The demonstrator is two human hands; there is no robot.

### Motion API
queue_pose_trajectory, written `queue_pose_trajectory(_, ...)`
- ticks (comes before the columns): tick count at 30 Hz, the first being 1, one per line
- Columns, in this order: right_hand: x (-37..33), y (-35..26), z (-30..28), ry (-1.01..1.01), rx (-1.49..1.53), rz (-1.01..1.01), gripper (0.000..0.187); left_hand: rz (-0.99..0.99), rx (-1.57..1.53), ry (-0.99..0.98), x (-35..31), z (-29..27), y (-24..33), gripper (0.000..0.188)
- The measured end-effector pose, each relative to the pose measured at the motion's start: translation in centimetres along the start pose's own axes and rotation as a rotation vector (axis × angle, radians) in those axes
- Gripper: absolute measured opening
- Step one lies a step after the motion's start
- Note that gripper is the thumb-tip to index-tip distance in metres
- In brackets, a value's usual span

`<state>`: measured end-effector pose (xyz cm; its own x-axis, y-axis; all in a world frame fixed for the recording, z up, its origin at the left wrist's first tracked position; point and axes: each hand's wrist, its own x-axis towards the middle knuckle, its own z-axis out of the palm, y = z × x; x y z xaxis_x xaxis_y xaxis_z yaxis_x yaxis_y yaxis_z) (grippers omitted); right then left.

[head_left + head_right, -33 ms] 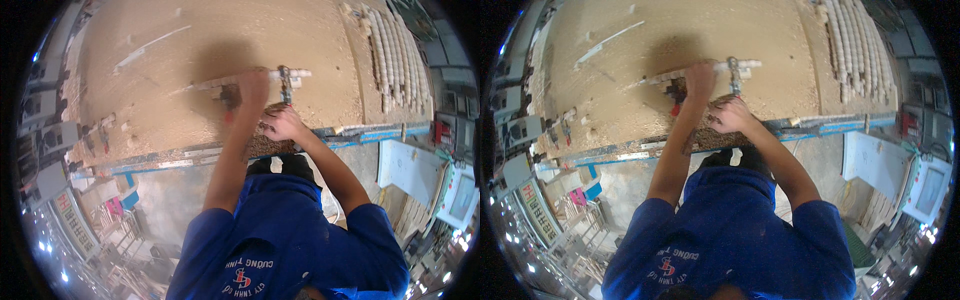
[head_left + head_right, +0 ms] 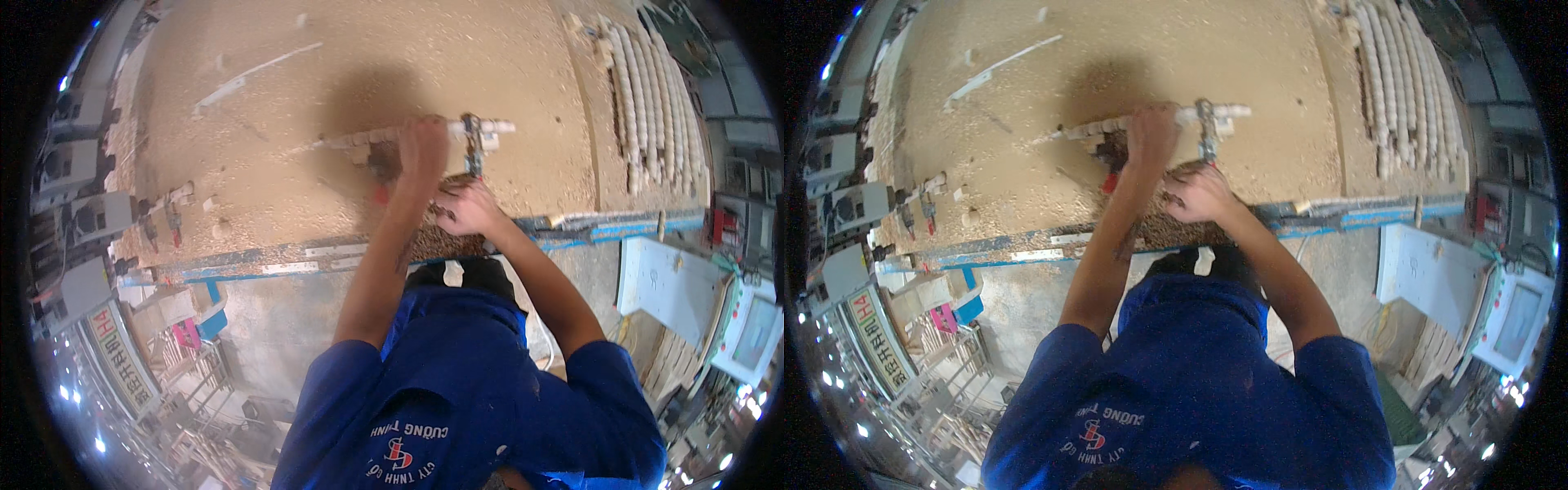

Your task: The person picks up a long wooden spindle with decorative segments, inspects it, and places it into a jig on a CNC machine. They repeat this process with additional spindles, aligning them in the jig for processing.

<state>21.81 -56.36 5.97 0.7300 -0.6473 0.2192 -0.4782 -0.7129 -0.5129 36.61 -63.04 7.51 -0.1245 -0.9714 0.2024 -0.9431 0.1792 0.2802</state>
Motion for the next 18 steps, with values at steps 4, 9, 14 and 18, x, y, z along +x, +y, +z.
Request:
queue_pose_trajectory(4,-0.2,1.2,0.0,0.059,-0.039,-0.014,0.028,0.288,-0.227,-0.110,-1.1,-4.5,0.1,0.018)
queue_pose_trajectory(9,-0.4,1.0,0.3,-0.106,-0.041,0.024,0.029,0.352,-0.445,-0.262,-5.4,-3.4,-2.2,0.019)
queue_pose_trajectory(14,-0.3,1.3,0.2,-0.020,0.020,-0.092,0.028,0.312,-0.460,-0.117,-7.0,-1.6,-2.9,0.022)
queue_pose_trajectory(18,-0.6,1.4,0.2,-0.020,0.027,-0.105,0.025,0.327,-0.485,0.017,-7.3,-0.7,-2.6,0.022)
